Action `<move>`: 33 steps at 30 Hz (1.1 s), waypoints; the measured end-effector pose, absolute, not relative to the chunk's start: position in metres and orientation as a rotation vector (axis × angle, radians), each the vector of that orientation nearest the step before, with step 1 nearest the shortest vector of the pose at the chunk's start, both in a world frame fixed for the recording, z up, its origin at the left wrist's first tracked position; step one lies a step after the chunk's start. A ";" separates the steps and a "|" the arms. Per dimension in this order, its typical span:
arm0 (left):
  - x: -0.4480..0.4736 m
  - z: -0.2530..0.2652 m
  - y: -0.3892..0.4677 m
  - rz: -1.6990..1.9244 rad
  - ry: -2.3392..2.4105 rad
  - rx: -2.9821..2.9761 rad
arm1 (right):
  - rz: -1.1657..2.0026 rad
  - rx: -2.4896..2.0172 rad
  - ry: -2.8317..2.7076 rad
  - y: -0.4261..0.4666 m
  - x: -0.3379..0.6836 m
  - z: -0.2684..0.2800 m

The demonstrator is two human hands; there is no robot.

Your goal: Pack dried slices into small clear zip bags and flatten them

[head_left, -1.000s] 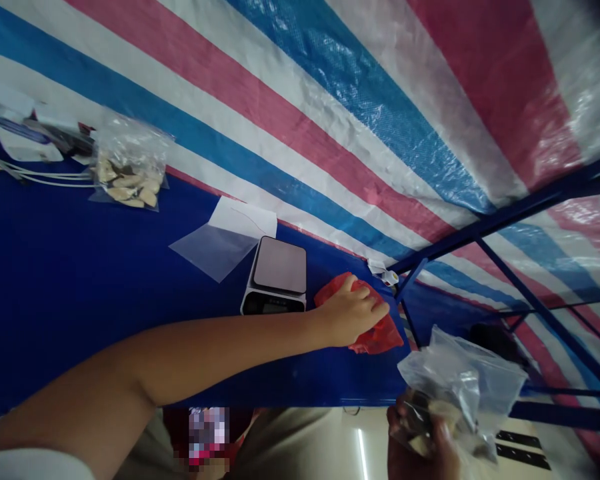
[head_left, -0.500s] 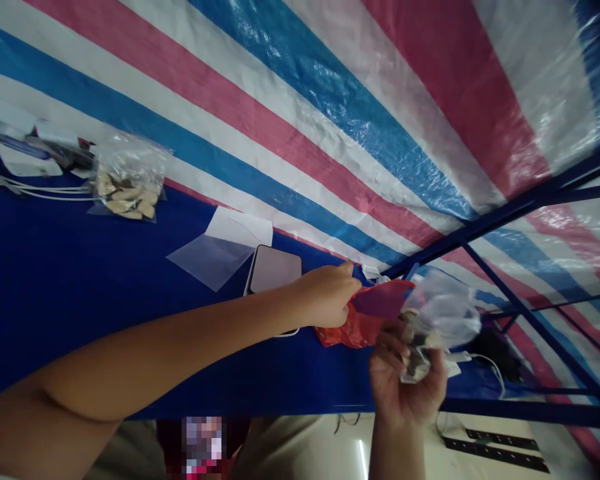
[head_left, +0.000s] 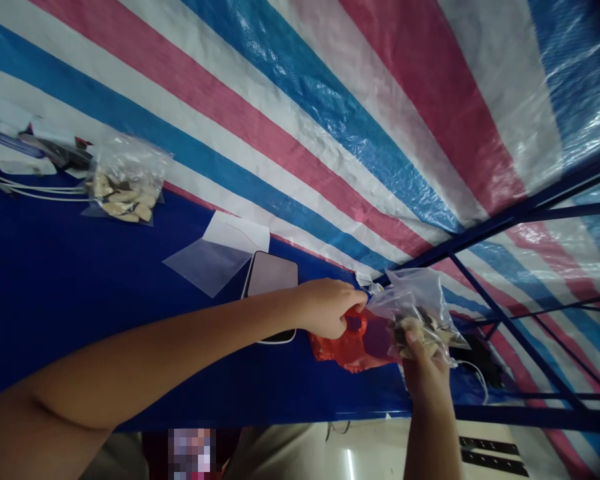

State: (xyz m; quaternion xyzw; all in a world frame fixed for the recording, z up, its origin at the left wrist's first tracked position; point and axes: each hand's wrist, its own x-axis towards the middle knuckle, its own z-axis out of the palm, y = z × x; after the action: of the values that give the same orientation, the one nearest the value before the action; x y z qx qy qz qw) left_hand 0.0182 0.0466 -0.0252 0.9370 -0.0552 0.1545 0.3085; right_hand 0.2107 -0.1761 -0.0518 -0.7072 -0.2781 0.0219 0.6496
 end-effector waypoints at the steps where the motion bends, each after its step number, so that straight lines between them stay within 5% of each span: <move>1: 0.019 -0.027 0.044 0.428 -0.204 2.498 | 0.024 -1.654 -0.633 -0.179 0.211 -0.054; 23: 0.015 -0.012 0.042 0.118 -0.336 2.851 | 0.413 -2.164 -0.934 -0.220 0.215 -0.010; 33: 0.010 -0.006 0.037 0.046 -0.343 2.899 | 0.306 -2.210 -1.017 -0.199 0.209 -0.010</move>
State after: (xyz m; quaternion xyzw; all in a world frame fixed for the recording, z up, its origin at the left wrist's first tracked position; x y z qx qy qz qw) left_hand 0.0101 0.0366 -0.0060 0.9869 -0.1167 0.0158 0.1107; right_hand 0.2094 -0.1990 -0.0102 -0.8484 -0.3902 0.1173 0.3380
